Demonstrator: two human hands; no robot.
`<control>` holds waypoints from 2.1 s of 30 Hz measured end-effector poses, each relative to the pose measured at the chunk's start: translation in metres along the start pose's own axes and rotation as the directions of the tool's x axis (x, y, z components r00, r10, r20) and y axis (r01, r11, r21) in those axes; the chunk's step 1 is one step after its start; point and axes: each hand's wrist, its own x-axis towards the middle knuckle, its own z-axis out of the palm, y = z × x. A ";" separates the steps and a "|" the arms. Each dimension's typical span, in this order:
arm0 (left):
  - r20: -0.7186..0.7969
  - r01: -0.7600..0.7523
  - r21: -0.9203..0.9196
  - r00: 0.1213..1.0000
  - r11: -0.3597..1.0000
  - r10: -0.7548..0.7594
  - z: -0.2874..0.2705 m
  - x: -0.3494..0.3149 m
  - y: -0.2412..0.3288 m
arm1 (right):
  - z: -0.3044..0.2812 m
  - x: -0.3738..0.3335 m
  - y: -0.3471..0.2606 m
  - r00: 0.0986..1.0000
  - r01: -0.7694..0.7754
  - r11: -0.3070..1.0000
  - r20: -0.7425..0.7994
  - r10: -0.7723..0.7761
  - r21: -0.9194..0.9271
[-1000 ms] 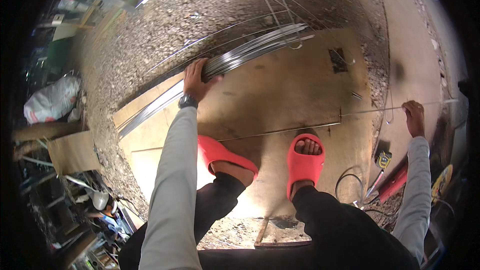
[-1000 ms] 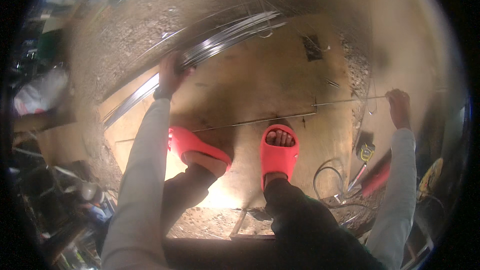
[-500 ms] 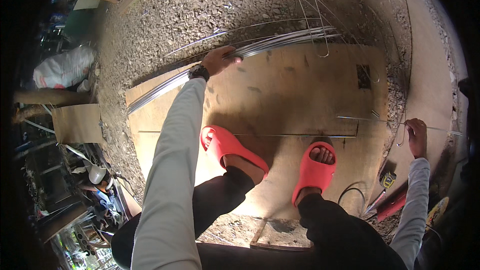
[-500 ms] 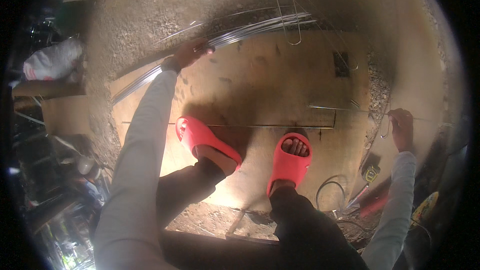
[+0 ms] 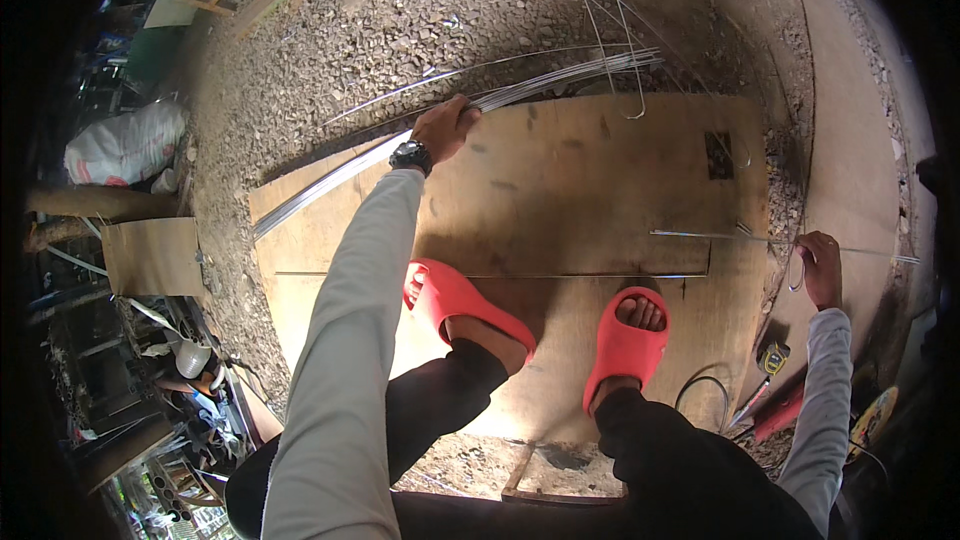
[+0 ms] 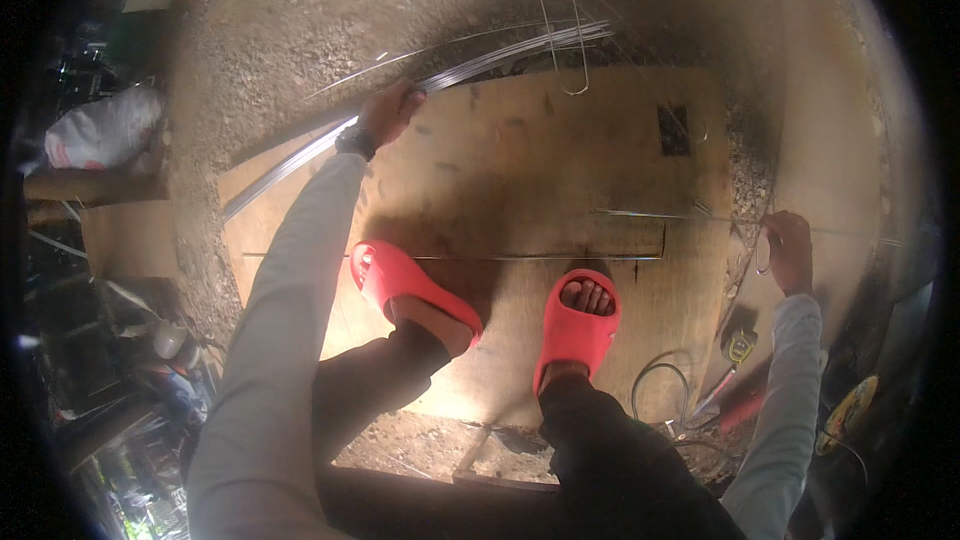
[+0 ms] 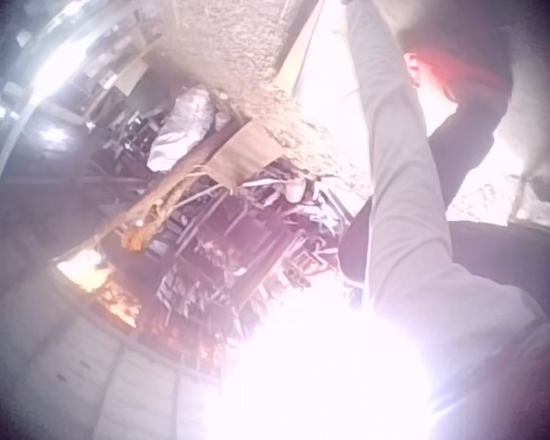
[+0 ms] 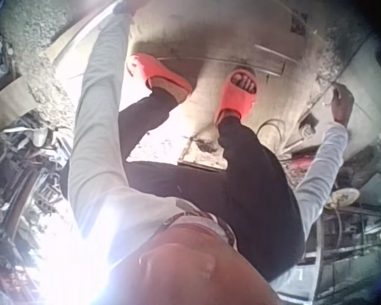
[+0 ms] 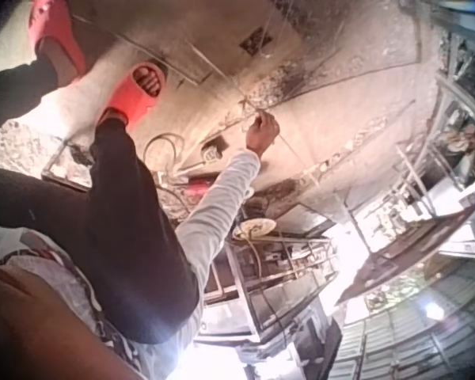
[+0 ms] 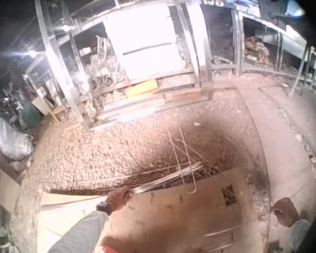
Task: The person repeatedly picks up long metal rods, positions them on a wooden board, and cuts them with a handheld angle grinder, producing sparks. The cut pieces are set aside on the board as the process continues.
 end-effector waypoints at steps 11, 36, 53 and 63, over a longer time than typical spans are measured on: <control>0.115 0.134 0.002 0.984 0.991 -0.133 -0.002 0.022 -0.007 | -0.004 0.000 -0.002 1.000 0.015 1.000 0.020 -0.015 0.009; 0.231 -0.074 0.099 0.972 0.992 0.049 -0.004 0.064 0.007 | -0.011 0.007 -0.016 0.987 0.159 0.983 -0.031 -0.156 0.090; 0.379 -0.098 0.172 0.925 0.980 0.026 -0.021 0.095 0.014 | -0.017 0.006 -0.040 0.997 0.035 0.991 0.069 -0.044 0.127; -0.386 -0.235 0.074 0.889 0.969 0.245 -0.019 0.043 -0.025 | 0.019 0.026 -0.125 0.979 0.184 0.940 0.032 -0.201 0.289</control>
